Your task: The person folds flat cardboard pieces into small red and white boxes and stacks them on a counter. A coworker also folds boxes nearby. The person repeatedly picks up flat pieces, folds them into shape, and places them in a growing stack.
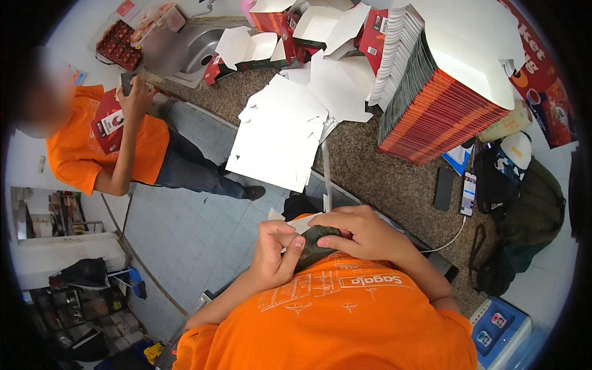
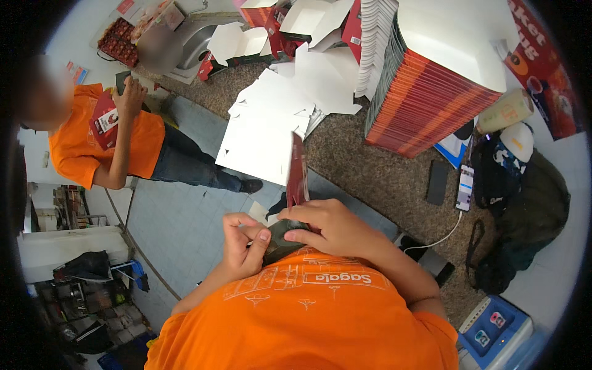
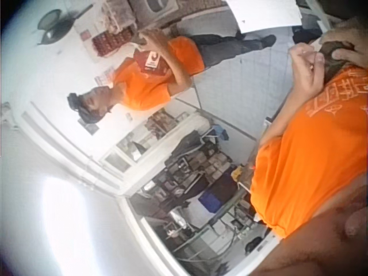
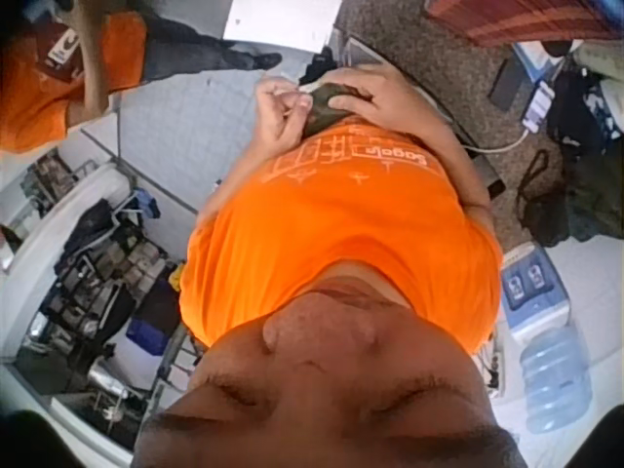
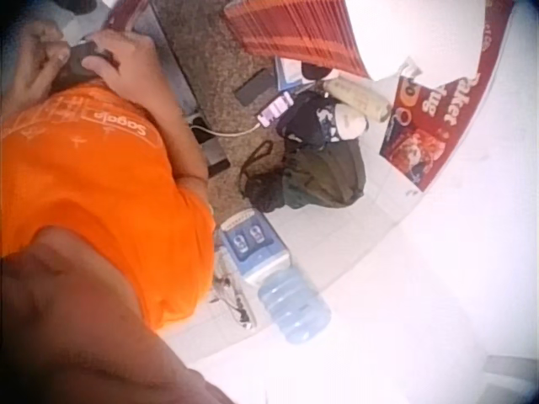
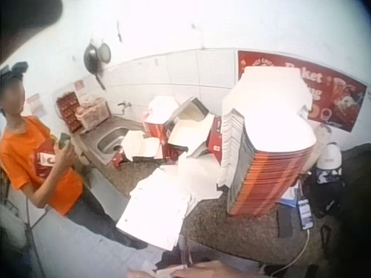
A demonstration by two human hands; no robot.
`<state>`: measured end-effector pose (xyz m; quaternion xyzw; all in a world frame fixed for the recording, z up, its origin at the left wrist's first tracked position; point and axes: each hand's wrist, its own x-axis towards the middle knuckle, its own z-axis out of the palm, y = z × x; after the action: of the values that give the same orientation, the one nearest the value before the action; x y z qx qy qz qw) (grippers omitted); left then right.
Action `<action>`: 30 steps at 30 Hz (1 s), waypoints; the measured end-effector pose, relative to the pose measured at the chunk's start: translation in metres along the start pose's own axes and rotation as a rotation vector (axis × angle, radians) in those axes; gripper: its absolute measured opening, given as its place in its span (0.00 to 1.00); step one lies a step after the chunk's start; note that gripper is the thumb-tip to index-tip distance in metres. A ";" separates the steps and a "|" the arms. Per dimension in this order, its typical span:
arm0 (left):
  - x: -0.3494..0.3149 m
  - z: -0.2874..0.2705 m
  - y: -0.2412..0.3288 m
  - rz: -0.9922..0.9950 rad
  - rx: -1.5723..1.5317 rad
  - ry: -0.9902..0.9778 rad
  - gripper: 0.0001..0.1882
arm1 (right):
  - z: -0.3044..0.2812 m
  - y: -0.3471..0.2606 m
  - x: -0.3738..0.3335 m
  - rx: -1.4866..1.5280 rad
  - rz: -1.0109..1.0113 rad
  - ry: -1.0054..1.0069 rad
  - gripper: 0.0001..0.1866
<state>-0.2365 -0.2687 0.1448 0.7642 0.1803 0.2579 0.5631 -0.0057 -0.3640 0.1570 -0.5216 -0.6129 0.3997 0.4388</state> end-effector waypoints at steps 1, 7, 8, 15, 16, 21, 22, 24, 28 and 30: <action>-0.001 0.000 0.001 0.010 0.024 -0.005 0.15 | -0.010 -0.004 0.001 -0.004 0.012 -0.086 0.24; 0.006 -0.001 0.004 -0.165 0.057 0.161 0.11 | -0.012 0.001 0.000 -0.053 0.074 -0.121 0.39; 0.009 -0.001 0.005 -0.189 0.088 0.202 0.11 | -0.008 0.004 -0.002 -0.076 0.116 -0.103 0.41; 0.045 0.011 0.001 -0.038 0.036 0.384 0.24 | 0.000 0.009 0.003 -0.151 -0.045 0.345 0.46; 0.047 0.015 0.001 -0.077 -0.046 0.369 0.25 | 0.002 0.005 0.008 -0.050 -0.083 0.385 0.43; 0.062 0.023 0.003 -0.139 -0.267 0.404 0.23 | 0.001 0.004 0.013 0.076 -0.036 0.464 0.30; 0.065 0.025 0.004 -0.139 -0.305 0.422 0.22 | 0.002 0.003 0.015 0.101 0.002 0.485 0.29; 0.069 0.029 0.004 -0.144 -0.383 0.493 0.21 | 0.009 0.000 0.021 0.154 0.082 0.522 0.29; 0.078 0.030 0.014 -0.164 -0.497 0.593 0.23 | 0.008 0.000 0.021 0.192 0.065 0.499 0.27; 0.076 0.031 0.009 -0.138 -0.458 0.586 0.22 | 0.006 0.002 0.022 0.180 0.050 0.501 0.27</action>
<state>-0.1568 -0.2523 0.1610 0.4985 0.3222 0.4606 0.6599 -0.0126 -0.3423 0.1562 -0.5781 -0.4338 0.3220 0.6114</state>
